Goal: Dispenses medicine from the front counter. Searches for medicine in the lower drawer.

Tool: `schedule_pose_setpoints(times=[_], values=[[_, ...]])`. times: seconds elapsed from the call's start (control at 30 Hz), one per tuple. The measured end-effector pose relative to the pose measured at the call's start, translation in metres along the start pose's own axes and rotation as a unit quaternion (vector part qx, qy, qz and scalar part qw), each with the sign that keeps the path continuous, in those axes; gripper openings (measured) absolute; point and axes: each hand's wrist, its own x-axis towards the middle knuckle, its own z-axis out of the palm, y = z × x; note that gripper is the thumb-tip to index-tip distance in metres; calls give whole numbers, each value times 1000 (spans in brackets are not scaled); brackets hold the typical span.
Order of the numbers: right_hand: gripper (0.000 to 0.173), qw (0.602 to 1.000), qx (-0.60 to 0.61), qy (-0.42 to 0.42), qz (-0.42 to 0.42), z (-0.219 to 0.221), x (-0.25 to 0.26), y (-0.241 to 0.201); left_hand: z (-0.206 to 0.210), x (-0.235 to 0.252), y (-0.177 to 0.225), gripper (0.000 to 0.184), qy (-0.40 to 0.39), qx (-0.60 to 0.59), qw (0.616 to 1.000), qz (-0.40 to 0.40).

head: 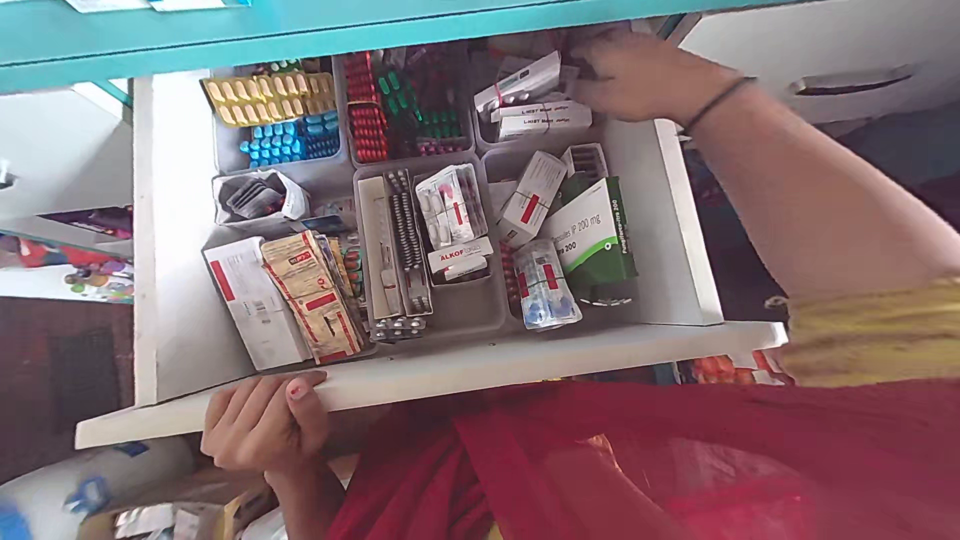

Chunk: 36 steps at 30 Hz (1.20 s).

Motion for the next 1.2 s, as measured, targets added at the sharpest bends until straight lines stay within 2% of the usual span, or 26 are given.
schedule_pose_setpoints(times=[0.1, 0.2, 0.3, 0.4, 0.47, 0.53, 0.7, 0.8, 0.9, 0.97, 1.03, 1.07, 1.13, 1.2], values=[[62, 998, -30, 0, 49, 12, 31, 0, 2, 1, 0, 63, 10, 5, 1000, -2], [56, 995, -70, -25, 62, 9, 24, -12, 4, -1, -2, 63, 24, -3, 1000, 1], [57, 996, -85, 14, 4, -4, -41, -39, 5, 2, -2, 62, 32, -7, 999, 9], [31, 992, -18, -24, -122, -5, -144, -61, 3, 5, 1, 62, 32, 6, 999, 7], [46, 984, -17, 4, -180, 14, -192, -59, 4, 6, 0, 62, 35, 10, 999, 1], [55, 980, -42, 80, -177, 30, -219, -57, 5, 5, 0, 62, 39, 19, 999, -7], [47, 973, 14, 151, -175, 44, -235, -52, 6, 6, 2, 61, 48, 25, 998, -20], [47, 974, 76, 63, -202, 44, -250, -65, 7, 3, 2, 61, 52, 29, 998, -21], [54, 986, 13, 0, -168, 51, -256, -87, 11, 4, 1, 61, 70, 35, 997, -21], [54, 990, -67, 35, -120, 59, -256, -103, 13, 6, 2, 58, 87, 41, 995, -20], [40, 980, -149, 103, -77, 70, -255, -115, 15, 6, 3, 55, 95, 40, 994, -30], [39, 976, -178, 109, -62, 72, -255, -120, 15, 6, 3, 53, 97, 38, 994, -34], [36, 978, -189, 71, -57, 68, -256, -127, 15, 6, 1, 51, 103, 35, 993, -35], [27, 985, -163, -6, -51, 59, -261, -138, 10, 5, -2, 50, 112, 29, 993, -36]])
